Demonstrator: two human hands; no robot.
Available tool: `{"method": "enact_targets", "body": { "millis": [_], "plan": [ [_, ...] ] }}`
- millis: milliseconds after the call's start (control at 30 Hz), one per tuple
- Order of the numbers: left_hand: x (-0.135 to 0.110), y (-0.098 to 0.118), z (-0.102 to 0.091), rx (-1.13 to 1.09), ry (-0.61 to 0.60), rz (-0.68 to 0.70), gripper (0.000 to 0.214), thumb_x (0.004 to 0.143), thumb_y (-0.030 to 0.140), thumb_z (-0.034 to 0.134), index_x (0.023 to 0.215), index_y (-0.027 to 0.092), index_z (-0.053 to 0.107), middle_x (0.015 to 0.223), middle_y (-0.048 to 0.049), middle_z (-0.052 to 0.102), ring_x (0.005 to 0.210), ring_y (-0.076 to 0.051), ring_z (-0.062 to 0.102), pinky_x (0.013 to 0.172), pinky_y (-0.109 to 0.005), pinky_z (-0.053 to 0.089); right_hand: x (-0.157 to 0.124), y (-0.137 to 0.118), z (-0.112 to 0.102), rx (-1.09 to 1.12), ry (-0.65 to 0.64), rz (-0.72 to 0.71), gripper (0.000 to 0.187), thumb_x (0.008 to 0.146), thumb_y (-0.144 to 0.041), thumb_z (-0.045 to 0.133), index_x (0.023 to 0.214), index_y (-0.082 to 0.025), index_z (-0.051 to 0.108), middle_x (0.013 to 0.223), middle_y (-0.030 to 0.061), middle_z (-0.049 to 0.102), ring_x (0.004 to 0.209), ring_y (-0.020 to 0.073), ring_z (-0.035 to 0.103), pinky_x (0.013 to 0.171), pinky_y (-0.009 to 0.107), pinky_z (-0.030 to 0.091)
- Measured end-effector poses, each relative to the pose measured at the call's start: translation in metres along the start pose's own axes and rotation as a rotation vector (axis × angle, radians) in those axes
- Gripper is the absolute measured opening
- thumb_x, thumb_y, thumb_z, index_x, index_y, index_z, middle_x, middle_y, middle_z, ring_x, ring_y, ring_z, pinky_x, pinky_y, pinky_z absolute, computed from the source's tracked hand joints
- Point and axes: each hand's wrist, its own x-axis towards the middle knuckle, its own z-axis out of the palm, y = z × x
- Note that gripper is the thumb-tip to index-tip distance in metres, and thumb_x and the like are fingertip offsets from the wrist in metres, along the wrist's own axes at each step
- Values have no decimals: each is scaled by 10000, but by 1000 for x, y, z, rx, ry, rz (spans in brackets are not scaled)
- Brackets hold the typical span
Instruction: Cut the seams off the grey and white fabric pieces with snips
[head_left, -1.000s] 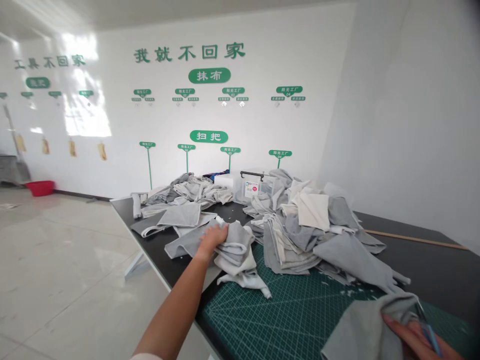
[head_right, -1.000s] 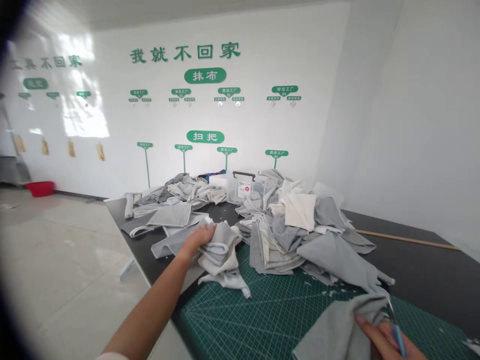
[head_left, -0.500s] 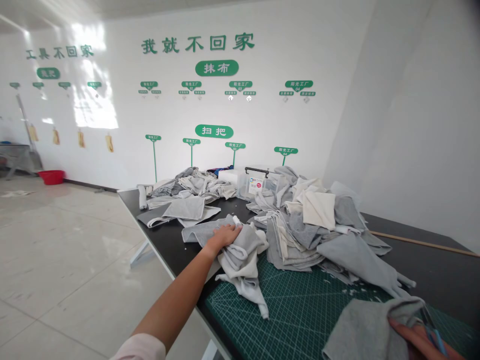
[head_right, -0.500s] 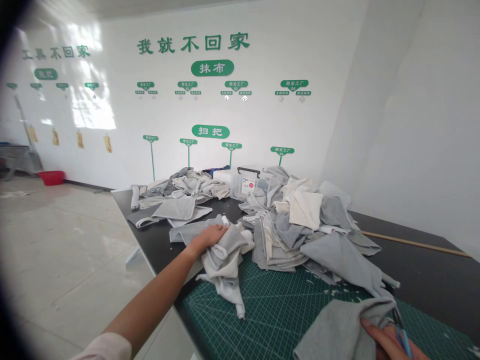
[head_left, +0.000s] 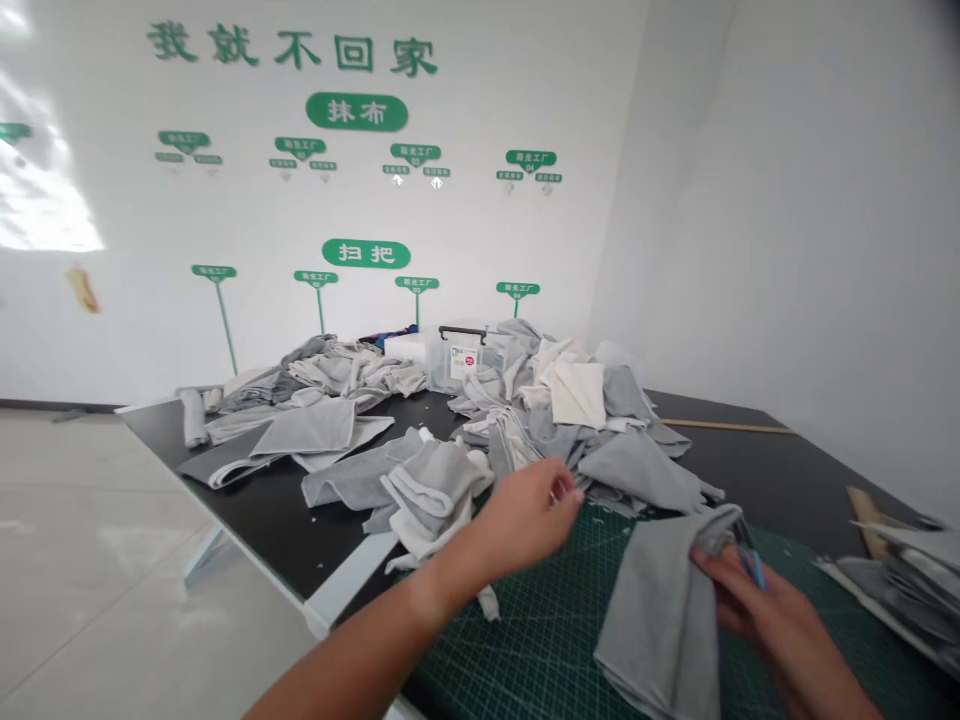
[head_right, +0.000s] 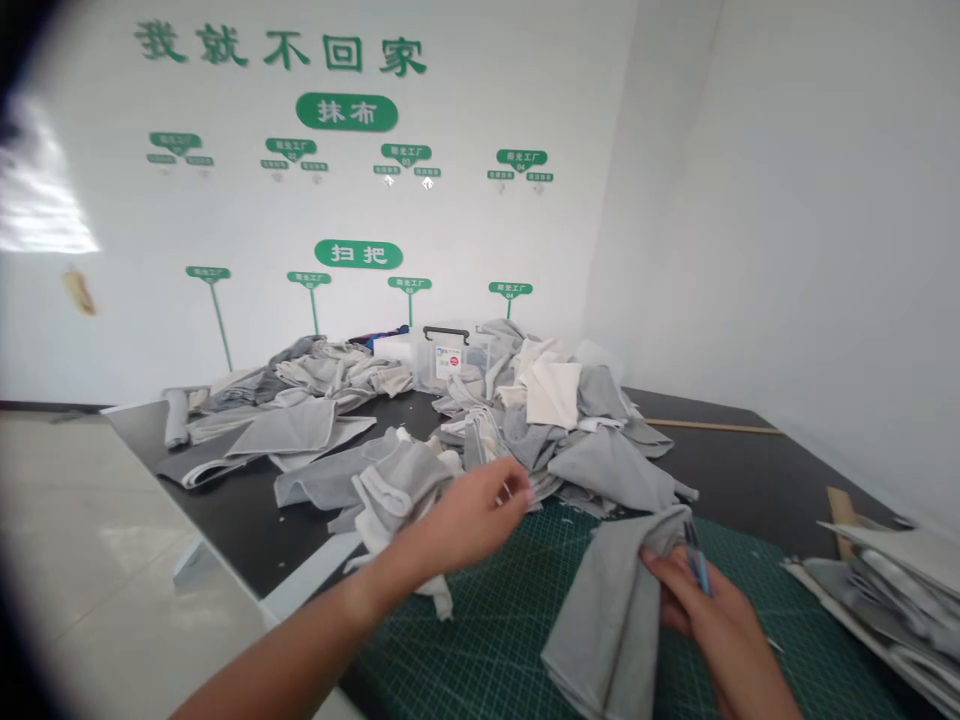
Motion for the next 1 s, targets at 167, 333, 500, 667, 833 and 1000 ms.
{"method": "enact_targets", "body": {
  "millis": [167,333,500,667,833,1000],
  "plan": [
    [-9,71,73,-94,-224,125,497,908,576,527,1222,193,567,1094,-129,665,958,-303,626,810,-374,447,-19,-13,7,97,-80,-15,352,659,-427,842,808,-185,634,734,-18,632,680,171,627,604,249,544],
    [-16,66,126,-185,-148,32,333,930,416,517,1195,217,541,1129,-130,662,981,-289,639,806,-354,451,-27,-13,11,180,-85,36,347,651,-424,819,803,-192,609,746,6,662,653,189,654,533,243,516],
    [-16,51,136,-274,-140,-54,195,942,340,497,1115,259,538,1003,-55,706,907,-251,682,767,-314,452,-34,-15,14,284,-121,64,311,683,-394,792,796,-193,585,801,21,679,680,185,669,611,281,566],
    [-14,54,128,-348,-146,9,224,990,371,439,1149,287,573,1050,-23,720,972,-225,681,831,-287,461,-30,-9,13,237,-96,-28,397,713,-390,806,731,-209,454,731,-22,617,694,171,641,603,271,563],
    [-12,51,131,-351,-144,17,311,1031,392,339,994,261,618,940,-10,715,846,-187,665,767,-260,444,-21,-1,7,152,-84,-77,388,763,-377,758,759,-226,401,693,-37,582,695,185,631,616,301,571],
    [6,35,128,-349,-92,-61,298,996,384,393,829,220,576,803,13,642,784,-165,603,726,-240,423,-15,-15,-6,147,7,-77,356,723,-332,720,719,-230,378,634,-69,458,593,127,509,553,250,518]
  ]
}}
